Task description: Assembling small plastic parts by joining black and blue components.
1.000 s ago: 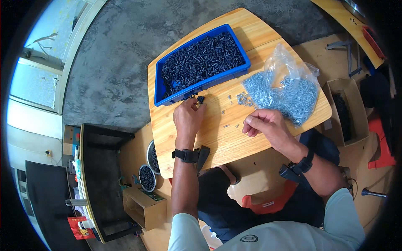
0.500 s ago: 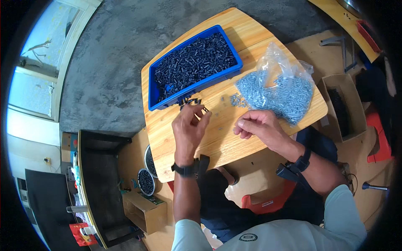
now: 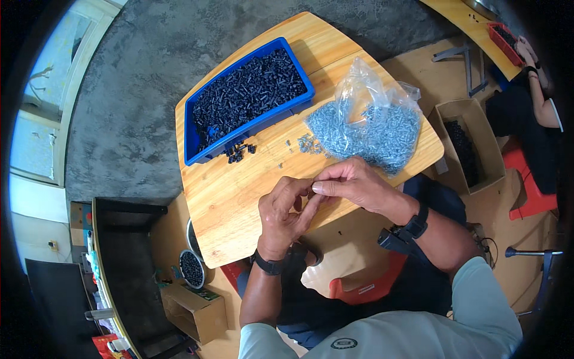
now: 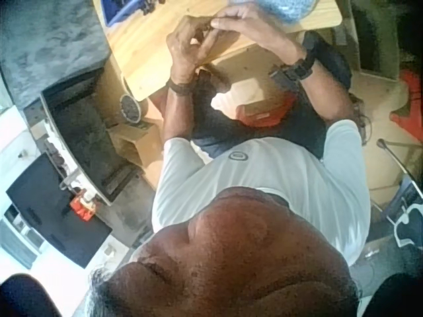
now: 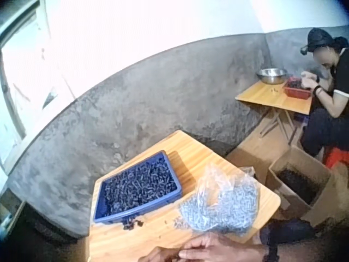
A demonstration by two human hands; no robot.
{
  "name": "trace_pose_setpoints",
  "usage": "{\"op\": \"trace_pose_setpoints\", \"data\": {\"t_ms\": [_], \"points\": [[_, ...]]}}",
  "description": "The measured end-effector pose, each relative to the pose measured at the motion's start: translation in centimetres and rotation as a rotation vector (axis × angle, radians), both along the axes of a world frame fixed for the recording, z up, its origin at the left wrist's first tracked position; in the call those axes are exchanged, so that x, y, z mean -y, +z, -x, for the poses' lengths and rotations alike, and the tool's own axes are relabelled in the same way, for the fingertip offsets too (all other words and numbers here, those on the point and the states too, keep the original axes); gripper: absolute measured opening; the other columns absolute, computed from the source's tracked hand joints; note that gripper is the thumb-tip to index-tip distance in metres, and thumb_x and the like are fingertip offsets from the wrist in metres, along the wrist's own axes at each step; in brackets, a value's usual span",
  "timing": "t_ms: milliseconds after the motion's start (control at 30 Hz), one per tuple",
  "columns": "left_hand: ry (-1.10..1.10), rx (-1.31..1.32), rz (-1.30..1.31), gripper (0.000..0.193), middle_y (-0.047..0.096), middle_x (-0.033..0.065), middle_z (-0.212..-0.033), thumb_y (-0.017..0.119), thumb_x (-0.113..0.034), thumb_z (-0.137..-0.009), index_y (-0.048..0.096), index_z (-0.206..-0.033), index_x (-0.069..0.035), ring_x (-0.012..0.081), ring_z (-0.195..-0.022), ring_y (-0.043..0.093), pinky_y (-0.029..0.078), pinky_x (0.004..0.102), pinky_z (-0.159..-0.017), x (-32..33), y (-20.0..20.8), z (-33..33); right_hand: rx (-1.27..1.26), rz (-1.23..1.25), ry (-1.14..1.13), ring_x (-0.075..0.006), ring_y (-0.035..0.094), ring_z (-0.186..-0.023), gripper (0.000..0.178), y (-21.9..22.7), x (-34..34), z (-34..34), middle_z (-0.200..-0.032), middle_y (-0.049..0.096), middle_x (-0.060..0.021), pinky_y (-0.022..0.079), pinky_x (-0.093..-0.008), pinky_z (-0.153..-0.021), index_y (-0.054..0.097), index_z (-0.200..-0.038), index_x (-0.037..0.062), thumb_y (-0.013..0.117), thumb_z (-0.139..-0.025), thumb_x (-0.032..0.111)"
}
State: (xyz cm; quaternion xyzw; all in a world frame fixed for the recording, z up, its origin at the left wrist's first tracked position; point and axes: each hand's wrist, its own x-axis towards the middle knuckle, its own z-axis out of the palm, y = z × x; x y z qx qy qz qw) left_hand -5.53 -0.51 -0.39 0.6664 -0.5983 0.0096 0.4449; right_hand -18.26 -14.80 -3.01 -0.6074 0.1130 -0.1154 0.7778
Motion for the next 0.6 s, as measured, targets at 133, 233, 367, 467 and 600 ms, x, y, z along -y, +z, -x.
{"op": "trace_pose_setpoints", "data": {"t_ms": [133,233,367,467,600], "points": [[-0.03,0.004,0.024,0.026,0.065,0.0063,-0.078,0.082,-0.001,-0.075,0.069,-0.097,-0.003,0.0132,-0.058,0.063,0.048,0.0252,-0.049,-0.3,-0.2,0.0,-0.034,0.031,0.039,-0.0064,0.062,-0.076,0.026,0.5,0.3,0.5,-0.085,0.073,-0.0025,0.052,-0.0246,-0.069,0.075,-0.106,-0.0029,0.07,-0.094,0.019],[-0.032,0.07,0.038,0.025,0.065,0.0068,-0.078,0.083,-0.001,-0.074,0.07,-0.095,-0.002,0.0128,-0.057,0.062,0.047,0.0249,-0.049,-1.2,-0.5,0.0,-0.071,0.31,0.086,-0.0053,0.061,-0.074,0.026,1.3,0.8,0.7,-0.085,0.073,-0.0021,0.052,-0.0258,-0.068,0.075,-0.106,-0.002,0.073,-0.091,0.02],[-0.056,0.062,-0.026,0.022,0.066,0.0076,-0.08,0.082,-0.002,-0.074,0.07,-0.092,-0.002,0.0131,-0.055,0.06,0.047,0.0253,-0.049,-1.7,-0.3,-0.1,-0.052,0.405,0.076,-0.0071,0.065,-0.074,0.016,1.0,0.7,1.0,-0.081,0.072,-0.0063,0.052,-0.0258,-0.066,0.074,-0.097,-0.0014,0.073,-0.09,0.013],[0.12,0.032,-0.146,0.018,0.067,0.0085,-0.082,0.08,-0.001,-0.077,0.071,-0.092,0.0,0.0128,-0.056,0.061,0.047,0.0251,-0.05,-2.7,-0.2,-2.1,0.05,0.609,-0.097,-0.0101,0.067,-0.073,0.014,0.1,0.6,1.0,-0.081,0.073,-0.0073,0.052,-0.0264,-0.064,0.074,-0.095,-0.0023,0.075,-0.088,0.01],[0.242,-0.035,-0.242,0.011,0.067,0.0092,-0.084,0.075,-0.001,-0.082,0.072,-0.093,0.0,0.0149,-0.06,0.063,0.05,0.0268,-0.054,-2.9,0.0,-2.7,0.066,0.61,-0.215,-0.0113,0.067,-0.072,0.013,-0.4,1.0,1.1,-0.084,0.073,-0.0079,0.052,-0.0265,-0.062,0.073,-0.093,-0.0024,0.075,-0.089,0.009]]}}
